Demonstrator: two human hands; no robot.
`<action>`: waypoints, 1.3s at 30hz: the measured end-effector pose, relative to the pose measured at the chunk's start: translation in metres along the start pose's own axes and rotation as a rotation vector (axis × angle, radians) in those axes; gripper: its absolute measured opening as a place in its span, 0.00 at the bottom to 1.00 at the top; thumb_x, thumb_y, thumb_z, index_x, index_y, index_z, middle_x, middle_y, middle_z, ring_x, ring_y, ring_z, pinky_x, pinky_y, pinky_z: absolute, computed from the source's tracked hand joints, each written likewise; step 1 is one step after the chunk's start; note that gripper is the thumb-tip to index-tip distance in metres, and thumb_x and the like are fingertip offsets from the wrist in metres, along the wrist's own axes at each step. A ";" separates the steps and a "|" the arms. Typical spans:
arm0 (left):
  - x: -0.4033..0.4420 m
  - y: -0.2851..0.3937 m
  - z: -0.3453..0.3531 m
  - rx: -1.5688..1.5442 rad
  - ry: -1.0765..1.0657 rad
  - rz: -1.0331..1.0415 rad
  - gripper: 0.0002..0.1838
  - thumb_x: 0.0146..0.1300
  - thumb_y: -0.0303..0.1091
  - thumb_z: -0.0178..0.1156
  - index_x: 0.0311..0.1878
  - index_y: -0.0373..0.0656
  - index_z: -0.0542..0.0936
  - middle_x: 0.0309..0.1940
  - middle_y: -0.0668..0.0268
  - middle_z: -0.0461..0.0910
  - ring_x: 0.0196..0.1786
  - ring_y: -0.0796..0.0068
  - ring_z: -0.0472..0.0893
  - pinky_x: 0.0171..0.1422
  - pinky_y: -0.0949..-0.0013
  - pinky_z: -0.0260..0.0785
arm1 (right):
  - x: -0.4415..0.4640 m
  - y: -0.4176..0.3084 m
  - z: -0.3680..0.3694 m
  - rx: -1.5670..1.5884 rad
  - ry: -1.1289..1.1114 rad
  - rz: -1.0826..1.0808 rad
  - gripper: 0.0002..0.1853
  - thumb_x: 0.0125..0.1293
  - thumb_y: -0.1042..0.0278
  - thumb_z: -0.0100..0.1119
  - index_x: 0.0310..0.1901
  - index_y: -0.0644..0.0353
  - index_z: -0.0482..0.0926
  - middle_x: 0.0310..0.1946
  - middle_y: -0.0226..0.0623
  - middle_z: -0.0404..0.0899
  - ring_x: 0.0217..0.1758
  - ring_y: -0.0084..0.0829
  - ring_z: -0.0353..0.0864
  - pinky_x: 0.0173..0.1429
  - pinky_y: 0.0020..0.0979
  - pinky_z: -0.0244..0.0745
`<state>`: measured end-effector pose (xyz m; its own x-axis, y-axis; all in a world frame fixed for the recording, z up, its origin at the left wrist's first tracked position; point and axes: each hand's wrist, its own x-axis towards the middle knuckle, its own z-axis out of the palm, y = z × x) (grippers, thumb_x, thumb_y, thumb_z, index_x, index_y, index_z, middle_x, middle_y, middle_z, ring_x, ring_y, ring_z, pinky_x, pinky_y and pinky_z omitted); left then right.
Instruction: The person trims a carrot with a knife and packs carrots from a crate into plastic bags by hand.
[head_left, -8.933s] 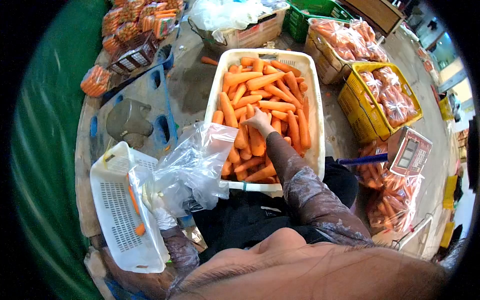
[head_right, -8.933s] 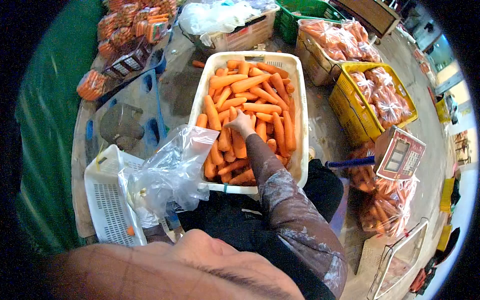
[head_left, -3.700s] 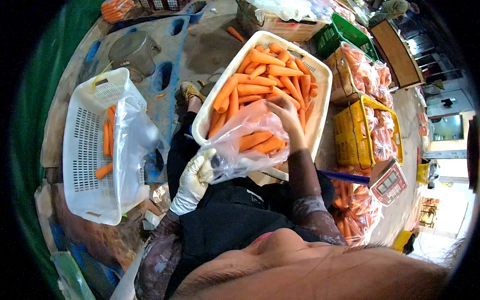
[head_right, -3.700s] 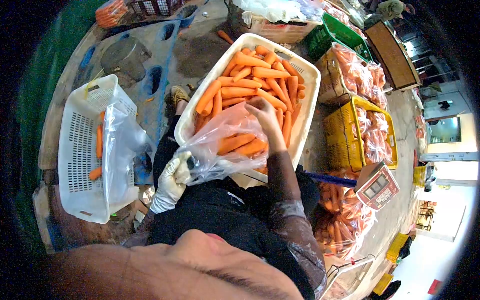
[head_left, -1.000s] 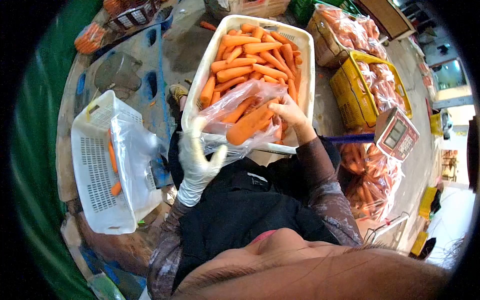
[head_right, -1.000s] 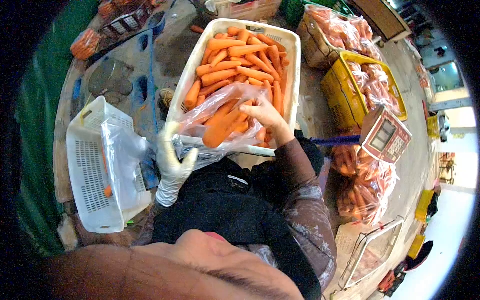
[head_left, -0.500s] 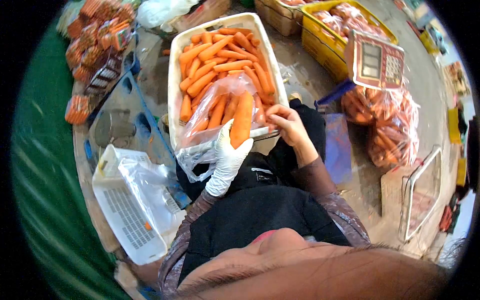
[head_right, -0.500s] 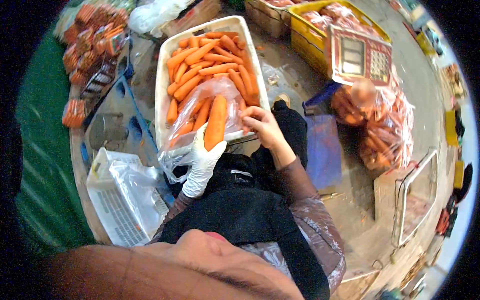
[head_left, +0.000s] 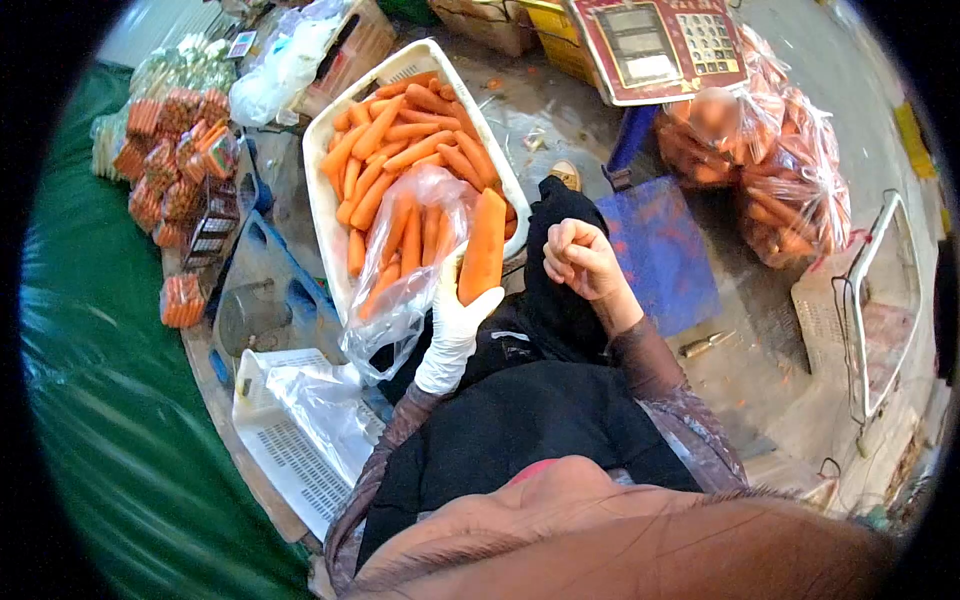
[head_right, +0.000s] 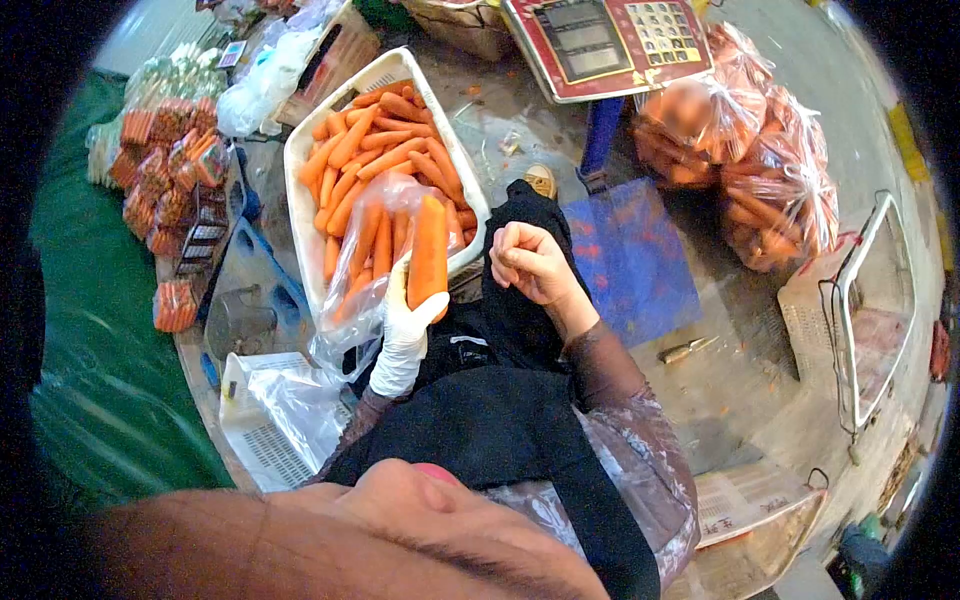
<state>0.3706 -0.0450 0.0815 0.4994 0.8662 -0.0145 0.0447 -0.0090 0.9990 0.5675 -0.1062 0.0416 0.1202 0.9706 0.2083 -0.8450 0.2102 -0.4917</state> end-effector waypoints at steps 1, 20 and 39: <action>0.000 -0.003 0.001 -0.098 -0.014 -0.023 0.34 0.47 0.22 0.67 0.61 0.40 0.67 0.51 0.62 0.74 0.53 0.71 0.74 0.61 0.67 0.65 | -0.004 -0.001 0.001 0.004 -0.002 0.004 0.11 0.62 0.68 0.60 0.26 0.59 0.69 0.23 0.29 0.64 0.19 0.21 0.62 0.27 0.26 0.63; -0.001 -0.010 0.067 -0.237 -0.679 -0.501 0.35 0.49 0.43 0.68 0.57 0.35 0.67 0.43 0.57 0.77 0.38 0.71 0.80 0.44 0.70 0.74 | -0.431 0.101 -0.276 -1.170 1.954 0.725 0.23 0.52 0.52 0.66 0.40 0.66 0.78 0.34 0.53 0.81 0.35 0.51 0.81 0.46 0.42 0.76; 0.019 0.009 0.078 -0.262 -0.633 -0.454 0.35 0.47 0.36 0.68 0.59 0.36 0.68 0.45 0.62 0.78 0.41 0.74 0.79 0.50 0.71 0.71 | -0.354 -0.009 -0.302 -0.413 1.953 -0.082 0.14 0.64 0.55 0.55 0.32 0.58 0.76 0.21 0.26 0.69 0.22 0.22 0.70 0.23 0.27 0.65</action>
<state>0.4485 -0.0674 0.0870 0.8786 0.3105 -0.3627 0.1953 0.4593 0.8665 0.6900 -0.4166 -0.2825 0.6879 -0.3088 -0.6568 -0.6942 -0.0158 -0.7196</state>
